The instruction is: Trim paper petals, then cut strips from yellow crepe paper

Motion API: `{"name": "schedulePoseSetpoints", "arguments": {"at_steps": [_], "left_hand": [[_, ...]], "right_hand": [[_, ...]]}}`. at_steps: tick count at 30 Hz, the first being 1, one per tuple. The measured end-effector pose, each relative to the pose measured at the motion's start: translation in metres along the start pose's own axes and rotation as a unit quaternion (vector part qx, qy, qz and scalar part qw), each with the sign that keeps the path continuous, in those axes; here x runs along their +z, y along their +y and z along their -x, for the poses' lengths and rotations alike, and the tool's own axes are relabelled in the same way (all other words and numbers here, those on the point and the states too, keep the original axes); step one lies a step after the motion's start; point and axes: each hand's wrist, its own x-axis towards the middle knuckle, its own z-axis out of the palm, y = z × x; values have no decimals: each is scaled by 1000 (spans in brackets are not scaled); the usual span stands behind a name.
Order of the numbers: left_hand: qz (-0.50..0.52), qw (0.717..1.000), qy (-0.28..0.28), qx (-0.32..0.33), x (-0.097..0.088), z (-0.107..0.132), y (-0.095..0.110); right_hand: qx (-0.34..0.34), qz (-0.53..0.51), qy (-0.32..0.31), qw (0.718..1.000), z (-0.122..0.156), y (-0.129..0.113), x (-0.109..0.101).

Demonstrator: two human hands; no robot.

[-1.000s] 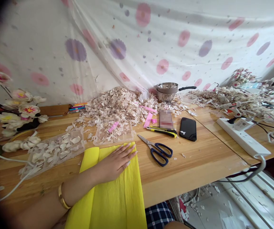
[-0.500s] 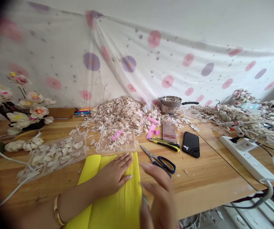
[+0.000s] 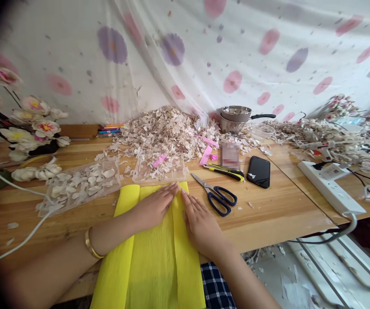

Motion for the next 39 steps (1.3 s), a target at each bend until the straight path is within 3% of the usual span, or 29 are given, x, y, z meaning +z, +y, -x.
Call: {"name": "schedulePoseSetpoints", "arguments": {"at_steps": [11, 16, 18, 20, 22, 23, 24, 26, 29, 31, 34, 39], "left_hand": [[-31, 999, 10, 5, 4, 0, 3], [-53, 999, -1, 5, 4, 3, 5], [-58, 998, -9, 3, 4, 4, 5], [-61, 998, -17, 2, 3, 4, 5], [-63, 998, -23, -2, 3, 3, 6], [-64, 998, -26, -4, 3, 3, 6], [-65, 998, -27, -5, 3, 3, 7], [-66, 997, -28, -8, 2, 3, 8], [-68, 997, -27, -11, 2, 4, 8], [-67, 997, -25, -11, 2, 4, 8], [-61, 998, -23, -9, 2, 4, 7], [-44, 999, -22, -2, 1, 3, 5]], "right_hand": [[-18, 49, -40, 998, -1, -8, -8], [-17, 51, -64, 996, 19, -27, -28], [-28, 10, -42, 999, 39, -39, -41], [22, -77, 50, 996, 63, -49, -50], [150, -169, 135, 965, 85, -55, -53], [230, -205, 118, 944, 93, -57, -52], [304, -255, 62, 916, 99, -58, -48], [414, -372, -62, 828, 102, -59, -39], [465, -541, -153, 684, 96, -58, -25], [468, -594, -163, 634, 92, -58, -20], [462, -619, -153, 616, 90, -57, -21], [436, -612, -148, 643, 87, -57, -27]]}}
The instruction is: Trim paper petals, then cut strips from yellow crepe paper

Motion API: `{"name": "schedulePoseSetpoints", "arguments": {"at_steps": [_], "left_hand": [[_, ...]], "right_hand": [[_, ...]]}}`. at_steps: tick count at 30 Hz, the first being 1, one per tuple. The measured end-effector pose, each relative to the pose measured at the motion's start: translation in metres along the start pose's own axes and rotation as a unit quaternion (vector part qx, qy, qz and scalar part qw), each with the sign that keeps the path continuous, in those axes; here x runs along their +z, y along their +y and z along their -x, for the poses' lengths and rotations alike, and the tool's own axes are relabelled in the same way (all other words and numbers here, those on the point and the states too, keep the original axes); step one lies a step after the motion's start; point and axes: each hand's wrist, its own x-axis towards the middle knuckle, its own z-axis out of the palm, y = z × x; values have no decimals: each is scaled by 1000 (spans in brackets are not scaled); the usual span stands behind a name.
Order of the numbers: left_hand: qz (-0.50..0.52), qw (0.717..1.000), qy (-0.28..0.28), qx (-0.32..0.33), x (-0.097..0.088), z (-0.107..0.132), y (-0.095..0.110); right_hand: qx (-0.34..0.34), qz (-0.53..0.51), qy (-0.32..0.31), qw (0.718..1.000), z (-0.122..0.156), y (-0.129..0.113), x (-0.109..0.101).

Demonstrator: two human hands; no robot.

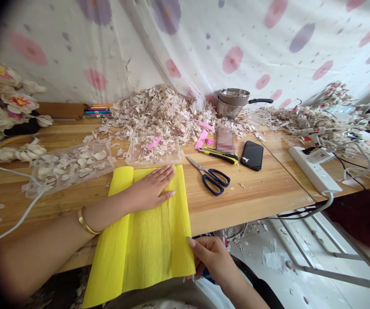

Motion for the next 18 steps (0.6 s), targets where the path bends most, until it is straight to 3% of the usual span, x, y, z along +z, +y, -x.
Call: {"name": "schedulePoseSetpoints", "arguments": {"at_steps": [14, 18], "left_hand": [[14, 1000, 7, 17, 1, 2, -2], [-2, 999, 11, 53, 0, 1, 1]], "right_hand": [[18, 3, 17, 1000, -2, 2, -5], [28, -21, 23, 999, -1, 3, -2]]}}
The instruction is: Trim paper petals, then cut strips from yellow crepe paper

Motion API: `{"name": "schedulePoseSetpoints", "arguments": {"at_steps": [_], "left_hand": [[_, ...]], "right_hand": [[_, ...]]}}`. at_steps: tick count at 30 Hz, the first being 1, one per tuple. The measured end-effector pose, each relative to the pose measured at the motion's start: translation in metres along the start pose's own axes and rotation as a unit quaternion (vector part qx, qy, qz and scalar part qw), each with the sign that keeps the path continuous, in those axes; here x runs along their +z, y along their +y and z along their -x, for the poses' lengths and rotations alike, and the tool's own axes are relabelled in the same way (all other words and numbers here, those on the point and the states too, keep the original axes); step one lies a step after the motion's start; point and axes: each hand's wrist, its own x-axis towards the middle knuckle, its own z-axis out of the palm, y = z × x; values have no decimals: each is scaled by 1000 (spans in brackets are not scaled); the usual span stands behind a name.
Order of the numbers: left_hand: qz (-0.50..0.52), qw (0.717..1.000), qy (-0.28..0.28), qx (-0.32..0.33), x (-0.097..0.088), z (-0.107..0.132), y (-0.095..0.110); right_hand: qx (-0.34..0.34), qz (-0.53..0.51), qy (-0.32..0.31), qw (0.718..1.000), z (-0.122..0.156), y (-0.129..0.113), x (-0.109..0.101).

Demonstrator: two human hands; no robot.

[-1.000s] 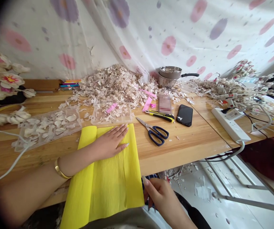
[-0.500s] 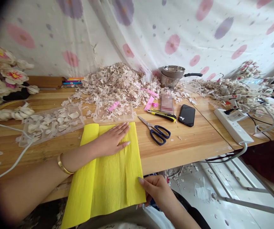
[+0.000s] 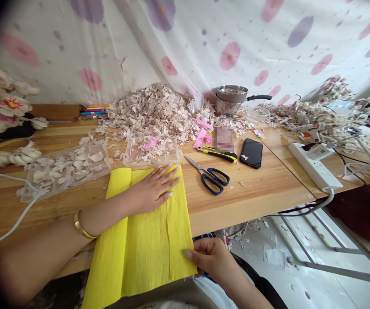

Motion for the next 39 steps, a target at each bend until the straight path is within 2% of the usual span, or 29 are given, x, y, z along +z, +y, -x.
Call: {"name": "schedulePoseSetpoints", "arguments": {"at_steps": [3, 6, 12, 18, 25, 34, 39], "left_hand": [[-3, 1000, -9, 22, 1, -2, 0], [2, 1000, -18, 15, 3, -2, -2], [9, 1000, -1, 12, 8, -2, -5], [6, 1000, -17, 11, 5, -2, -4], [23, 1000, 17, -6, 6, -3, -5], [2, 1000, -12, -22, 5, -4, -4], [2, 1000, -4, -20, 4, -4, -4]], "right_hand": [[18, -6, 19, 1000, -1, -1, 2], [23, 5, 24, 999, -2, -3, 1], [2, 19, -2, 1000, 1, -4, -3], [31, 23, -60, 997, 3, -4, 2], [32, 8, -56, 998, 3, -7, 1], [32, 8, -50, 998, 2, -4, 0], [19, -5, -62, 998, 0, -3, 2]]}}
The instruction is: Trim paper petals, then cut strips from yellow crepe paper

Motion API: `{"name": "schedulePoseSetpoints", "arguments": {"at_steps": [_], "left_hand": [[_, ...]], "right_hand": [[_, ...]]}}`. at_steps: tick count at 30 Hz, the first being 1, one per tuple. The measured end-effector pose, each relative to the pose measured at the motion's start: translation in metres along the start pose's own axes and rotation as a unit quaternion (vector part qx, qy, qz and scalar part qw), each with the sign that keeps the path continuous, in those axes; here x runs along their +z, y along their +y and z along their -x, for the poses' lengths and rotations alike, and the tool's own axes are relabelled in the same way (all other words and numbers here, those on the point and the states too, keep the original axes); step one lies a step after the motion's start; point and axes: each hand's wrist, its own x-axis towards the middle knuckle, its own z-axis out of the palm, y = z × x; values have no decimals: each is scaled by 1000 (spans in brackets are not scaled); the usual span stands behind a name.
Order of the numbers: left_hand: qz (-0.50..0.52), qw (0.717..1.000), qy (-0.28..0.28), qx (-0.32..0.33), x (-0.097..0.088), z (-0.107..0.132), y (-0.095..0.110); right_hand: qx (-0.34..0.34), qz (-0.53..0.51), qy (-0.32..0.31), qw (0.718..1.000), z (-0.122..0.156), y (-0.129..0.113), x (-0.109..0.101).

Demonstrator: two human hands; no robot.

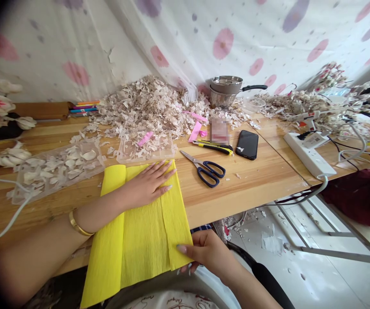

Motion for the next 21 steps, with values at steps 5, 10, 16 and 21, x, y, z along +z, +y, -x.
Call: {"name": "schedulePoseSetpoints", "arguments": {"at_steps": [5, 10, 16, 21], "left_hand": [[5, 1000, -9, -9, -1, -1, 1], [3, 1000, -20, -5, -3, -4, 2], [10, 1000, -16, 9, -2, -5, 2], [14, 1000, -12, 12, -1, -8, 2]], "right_hand": [[-9, 10, -6, 1000, 1, -1, -1], [-27, -18, -30, 999, 0, 3, -4], [-33, 79, -41, 995, 8, -4, -8], [-195, 350, 215, 891, 24, -41, -5]]}}
